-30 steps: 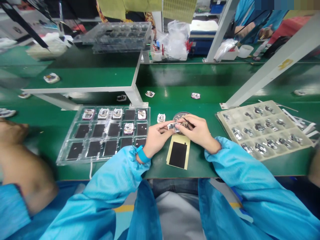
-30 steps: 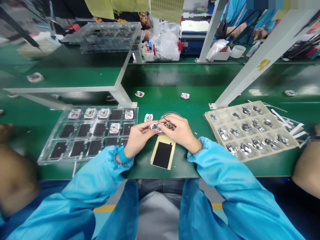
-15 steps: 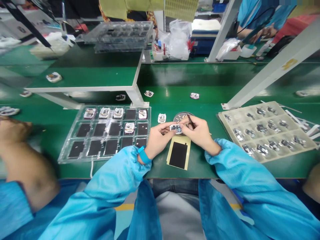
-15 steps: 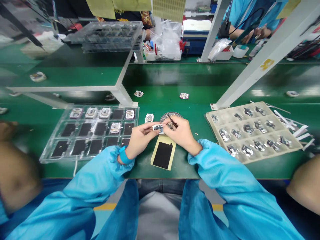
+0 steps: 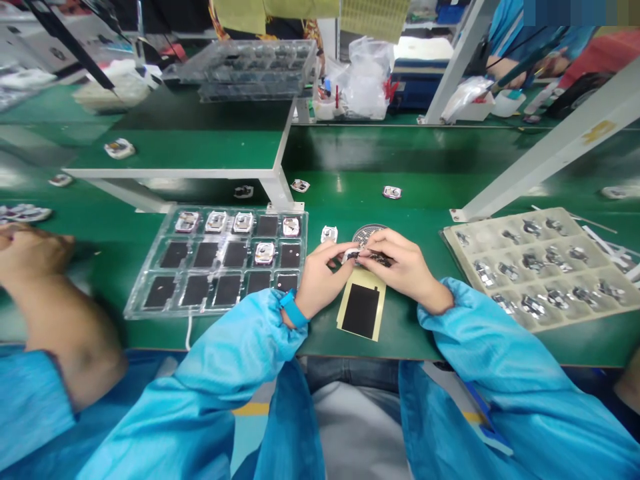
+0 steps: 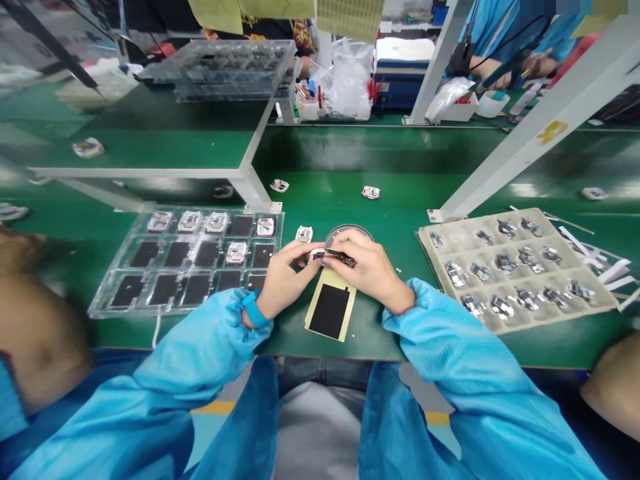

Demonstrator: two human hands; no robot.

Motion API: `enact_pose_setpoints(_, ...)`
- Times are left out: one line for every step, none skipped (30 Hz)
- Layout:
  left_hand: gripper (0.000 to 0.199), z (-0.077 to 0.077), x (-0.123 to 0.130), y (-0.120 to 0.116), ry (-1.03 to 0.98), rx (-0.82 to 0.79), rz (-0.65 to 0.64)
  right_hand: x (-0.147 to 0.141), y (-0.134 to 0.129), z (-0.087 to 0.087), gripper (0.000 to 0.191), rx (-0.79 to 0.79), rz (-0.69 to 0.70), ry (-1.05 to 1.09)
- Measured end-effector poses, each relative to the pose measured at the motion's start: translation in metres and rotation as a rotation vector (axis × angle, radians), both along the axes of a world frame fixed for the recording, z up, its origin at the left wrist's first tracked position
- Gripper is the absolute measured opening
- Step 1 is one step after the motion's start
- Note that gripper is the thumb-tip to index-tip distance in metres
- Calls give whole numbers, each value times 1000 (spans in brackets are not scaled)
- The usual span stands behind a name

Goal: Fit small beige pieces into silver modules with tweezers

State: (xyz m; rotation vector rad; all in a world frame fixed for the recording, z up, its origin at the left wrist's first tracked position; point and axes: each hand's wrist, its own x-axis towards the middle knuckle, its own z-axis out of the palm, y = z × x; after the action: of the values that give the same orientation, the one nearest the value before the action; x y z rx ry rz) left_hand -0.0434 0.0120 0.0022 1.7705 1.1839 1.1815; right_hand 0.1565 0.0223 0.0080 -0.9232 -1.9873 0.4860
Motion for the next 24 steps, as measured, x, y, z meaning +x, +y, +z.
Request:
enact_pose_setpoints(26,0,0,0,3,-1,0,1,0,0,9,0,10,-11)
enact_pose_setpoints(26,0,0,0,6,-4,0,2,1,-1,9,-3,17,-24)
enact_pose_setpoints(26,0,0,0,8,-7,0,2,1,-1,10,-5,22,-38)
enact_pose_setpoints(26,0,0,0,10,-12,2,3,1,0,10,-7,24,-53)
enact_pose_setpoints(26,0,0,0,12,-14,3,3,1,0,10,-7,25,-68)
enact_pose_setpoints(26,-1,1,0,14,-13,6,3,0,0,11,-8,26,-87)
enact_pose_setpoints(26,-1,1,0,14,-10,10,3,0,0,11,-8,26,-110)
enact_pose_setpoints(26,-2,2,0,12,-7,14,2,0,0,12,-12,25,-137)
enact_pose_setpoints(26,-3,3,0,5,-9,16,2,-1,0,13,-19,24,-169)
enact_pose_setpoints(26,-3,3,0,-6,-20,18,1,-1,0,14,-28,22,-201)
enact_pose_setpoints(27,-2,2,1,-18,-44,14,1,-1,0,15,-36,21,-225)
enact_pose_setpoints(27,0,2,1,-23,-77,4,2,-1,0,15,-41,24,-233)
enact_pose_setpoints(27,3,0,3,-14,-110,-14,3,-1,1,13,-45,29,-224)
enact_pose_setpoints(27,7,-2,5,21,-133,-43,4,-1,1,11,-47,31,-198)
enact_pose_setpoints(27,13,-4,10,86,-141,-78,7,0,1,8,-47,22,-163)
enact_pose_setpoints(27,19,-6,17,177,-131,-114,10,1,2,6,-50,-5,-131)
enact_pose_setpoints(26,25,-7,27,281,-106,-141,13,3,1,5,-54,-48,-114)
enact_pose_setpoints(25,31,-6,40,391,-75,-152,16,5,1,6,-60,-100,-118)
enact_pose_setpoints(24,37,-5,56,481,-47,-142,19,7,0,8,-70,-149,-141)
enact_pose_setpoints(22,41,-3,74,543,-30,-108,22,8,0,10,-80,-187,-171)
enact_pose_setpoints(21,43,0,95,584,-35,-71,23,10,-1,13,-89,-209,-196)
enact_pose_setpoints(20,44,3,117,600,-61,-10,24,10,-2,15,-93,-218,-204)
enact_pose_setpoints(20,45,5,138,591,-101,37,25,11,-1,16,-92,-218,-191)
enact_pose_setpoints(18,44,6,158,579,-115,69,25,11,0,16,-85,-216,-158)
